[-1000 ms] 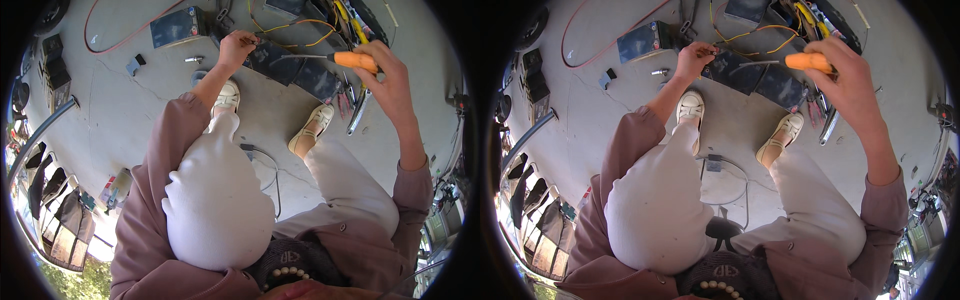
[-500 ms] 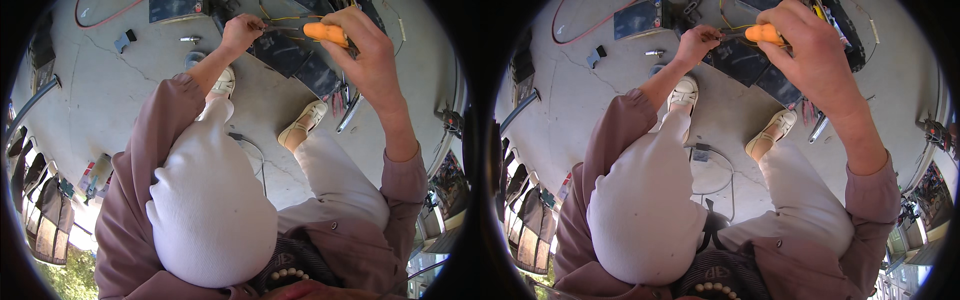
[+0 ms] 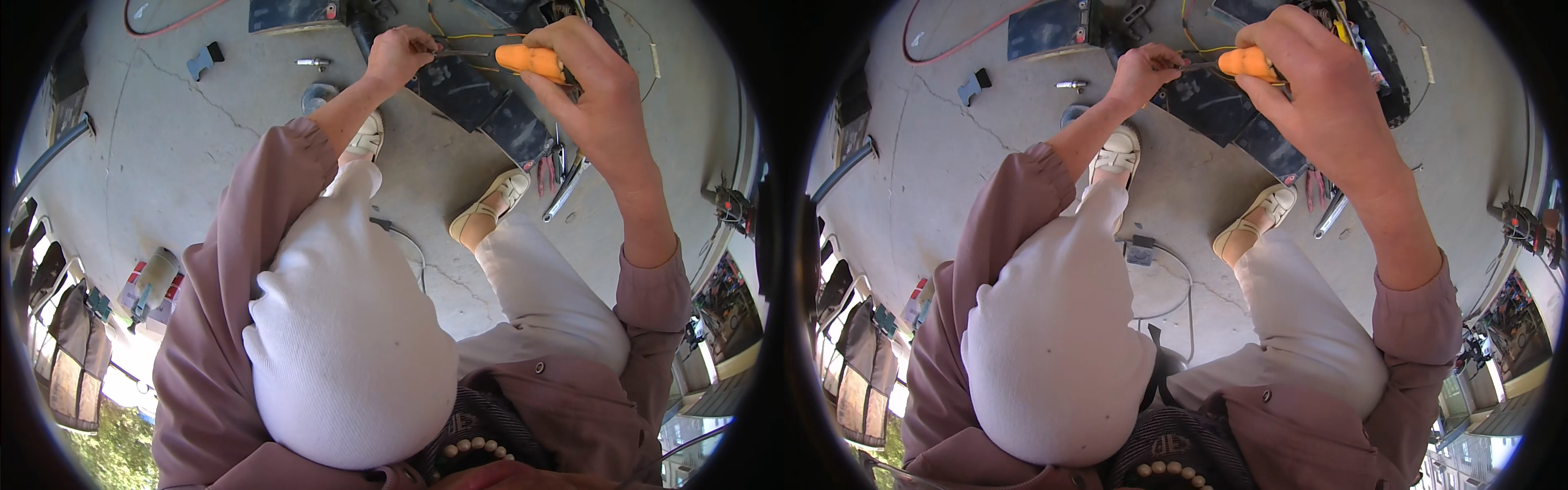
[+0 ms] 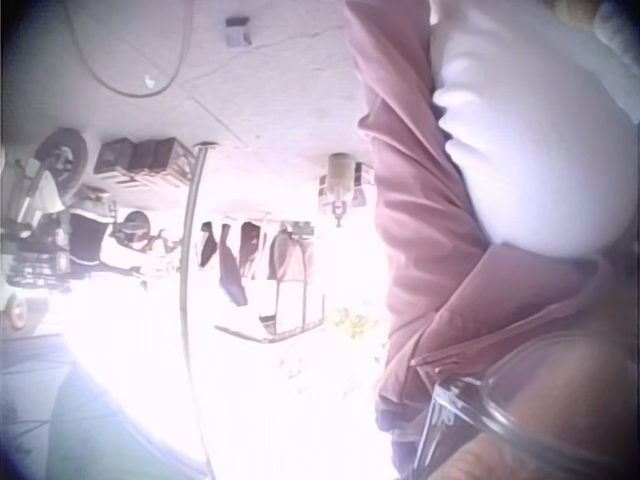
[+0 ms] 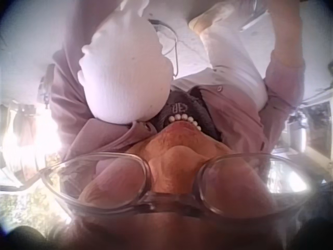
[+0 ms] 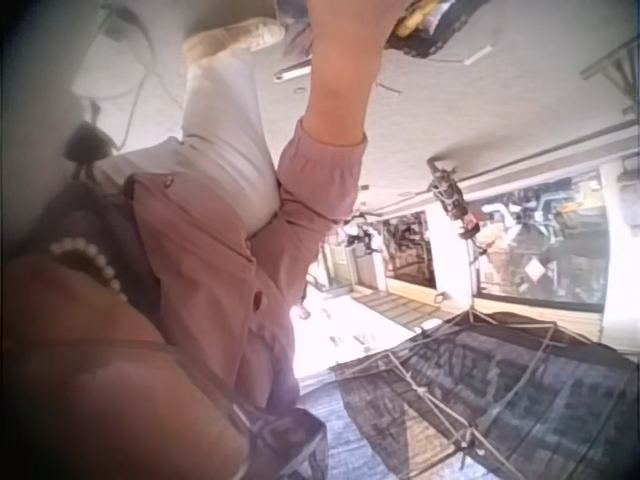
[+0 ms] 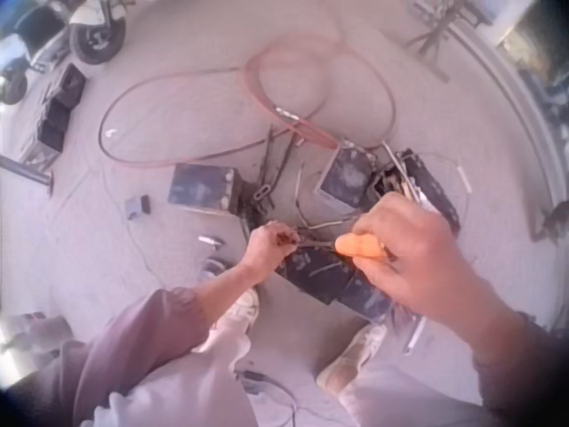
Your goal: The person sits on a low stool and works on several small electronic devices placed on the floor. They use a screwdriver to open cases, manipulate internal wires, and adjust components. The person also uses pliers and a yellow clamp to hold parts while working.
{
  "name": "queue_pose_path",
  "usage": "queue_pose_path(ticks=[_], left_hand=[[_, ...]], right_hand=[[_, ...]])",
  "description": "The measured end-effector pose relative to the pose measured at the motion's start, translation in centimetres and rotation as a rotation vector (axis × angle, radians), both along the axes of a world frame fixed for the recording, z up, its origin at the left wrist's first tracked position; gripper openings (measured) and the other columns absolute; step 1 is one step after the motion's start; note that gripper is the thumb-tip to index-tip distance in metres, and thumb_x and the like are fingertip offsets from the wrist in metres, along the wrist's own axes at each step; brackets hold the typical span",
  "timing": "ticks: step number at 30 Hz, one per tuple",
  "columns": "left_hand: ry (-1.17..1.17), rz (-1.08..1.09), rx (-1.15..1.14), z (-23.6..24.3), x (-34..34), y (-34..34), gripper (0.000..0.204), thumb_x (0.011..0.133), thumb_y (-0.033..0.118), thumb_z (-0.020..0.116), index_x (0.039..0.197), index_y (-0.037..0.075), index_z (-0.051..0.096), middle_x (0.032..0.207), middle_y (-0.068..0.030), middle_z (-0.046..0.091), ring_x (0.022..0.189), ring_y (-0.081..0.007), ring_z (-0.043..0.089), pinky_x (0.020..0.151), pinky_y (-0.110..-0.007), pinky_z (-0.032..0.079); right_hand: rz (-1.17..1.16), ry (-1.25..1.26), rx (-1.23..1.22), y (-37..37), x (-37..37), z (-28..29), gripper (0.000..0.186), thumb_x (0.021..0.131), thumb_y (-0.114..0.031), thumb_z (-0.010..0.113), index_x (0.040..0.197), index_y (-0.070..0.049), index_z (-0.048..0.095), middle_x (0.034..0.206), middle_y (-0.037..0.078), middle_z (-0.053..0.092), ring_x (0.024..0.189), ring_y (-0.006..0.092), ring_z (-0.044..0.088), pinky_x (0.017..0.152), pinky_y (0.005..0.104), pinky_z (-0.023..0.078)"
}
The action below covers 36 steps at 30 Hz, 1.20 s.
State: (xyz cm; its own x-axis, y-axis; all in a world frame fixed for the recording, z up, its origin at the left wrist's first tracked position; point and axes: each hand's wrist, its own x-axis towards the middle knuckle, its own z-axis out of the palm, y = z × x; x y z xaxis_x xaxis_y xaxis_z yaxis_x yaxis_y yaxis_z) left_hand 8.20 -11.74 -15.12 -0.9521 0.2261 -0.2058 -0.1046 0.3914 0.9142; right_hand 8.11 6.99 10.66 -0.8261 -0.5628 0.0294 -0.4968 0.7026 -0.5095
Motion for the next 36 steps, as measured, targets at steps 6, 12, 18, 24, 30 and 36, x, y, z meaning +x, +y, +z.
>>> queue_pose_path(ticks=[6,12,18,24,30,36], left_hand=[[0.029,0.006,0.009,0.1,0.0,0.1,0.02,0.075,0.001,0.075,0.094,0.004,0.074,0.09,-0.0038,0.072,0.073,-0.0123,0.065,0.069,-0.027,0.053],[0.015,0.027,0.029,-0.6,0.2,0.0,0.019,0.075,0.001,0.076,0.094,0.004,0.073,0.089,-0.0047,0.072,0.073,-0.0126,0.066,0.07,-0.027,0.053],[0.042,0.014,-0.005,0.0,0.2,-0.1,0.02,0.075,0.002,0.077,0.094,0.004,0.072,0.089,-0.0054,0.072,0.074,-0.0135,0.066,0.071,-0.028,0.053],[0.059,-0.001,-0.021,-0.1,0.0,0.1,0.02,0.075,0.003,0.077,0.094,0.004,0.072,0.09,-0.0049,0.072,0.074,-0.0137,0.066,0.071,-0.028,0.053],[0.03,0.002,-0.008,-0.4,0.0,0.1,0.02,0.075,0.003,0.077,0.094,0.003,0.072,0.088,-0.0046,0.072,0.073,-0.0127,0.066,0.07,-0.027,0.053],[0.063,0.011,-0.011,-0.3,0.2,-0.1,0.019,0.075,0.003,0.077,0.094,0.003,0.072,0.086,-0.0047,0.072,0.072,-0.012,0.066,0.069,-0.027,0.053]], right_hand=[[0.008,0.002,0.015,-0.1,0.1,-0.3,0.024,0.08,0.0,0.069,0.103,-0.003,0.062,0.093,0.007,0.06,0.08,0.0229,0.059,0.069,0.0299,0.049],[0.07,0.039,-0.024,-1.7,-0.3,0.3,0.033,0.072,0.0,0.071,0.104,-0.001,0.06,0.094,0.012,0.055,0.08,0.0316,0.06,0.067,0.0372,0.05],[0.12,0.062,0.137,-0.8,-0.4,0.5,0.038,0.071,0.0,0.07,0.108,-0.002,0.059,0.098,0.014,0.052,0.08,0.0305,0.059,0.068,0.038,0.05],[0.087,0.369,0.298,-0.6,-0.1,-0.6,0.035,0.079,-0.027,0.077,0.105,-0.009,0.065,0.089,0.002,0.059,0.059,0.0203,0.055,0.055,0.03,0.048],[0.104,0.283,0.039,-1.2,-0.3,-1.9,0.037,0.073,-0.005,0.072,0.107,-0.004,0.06,0.095,0.012,0.053,0.078,0.0301,0.059,0.065,0.0377,0.049],[0.12,0.262,0.136,-0.6,-0.3,-1.0,0.044,0.069,-0.015,0.08,0.105,-0.003,0.059,0.088,0.011,0.053,0.073,0.0317,0.059,0.062,0.0372,0.049]])
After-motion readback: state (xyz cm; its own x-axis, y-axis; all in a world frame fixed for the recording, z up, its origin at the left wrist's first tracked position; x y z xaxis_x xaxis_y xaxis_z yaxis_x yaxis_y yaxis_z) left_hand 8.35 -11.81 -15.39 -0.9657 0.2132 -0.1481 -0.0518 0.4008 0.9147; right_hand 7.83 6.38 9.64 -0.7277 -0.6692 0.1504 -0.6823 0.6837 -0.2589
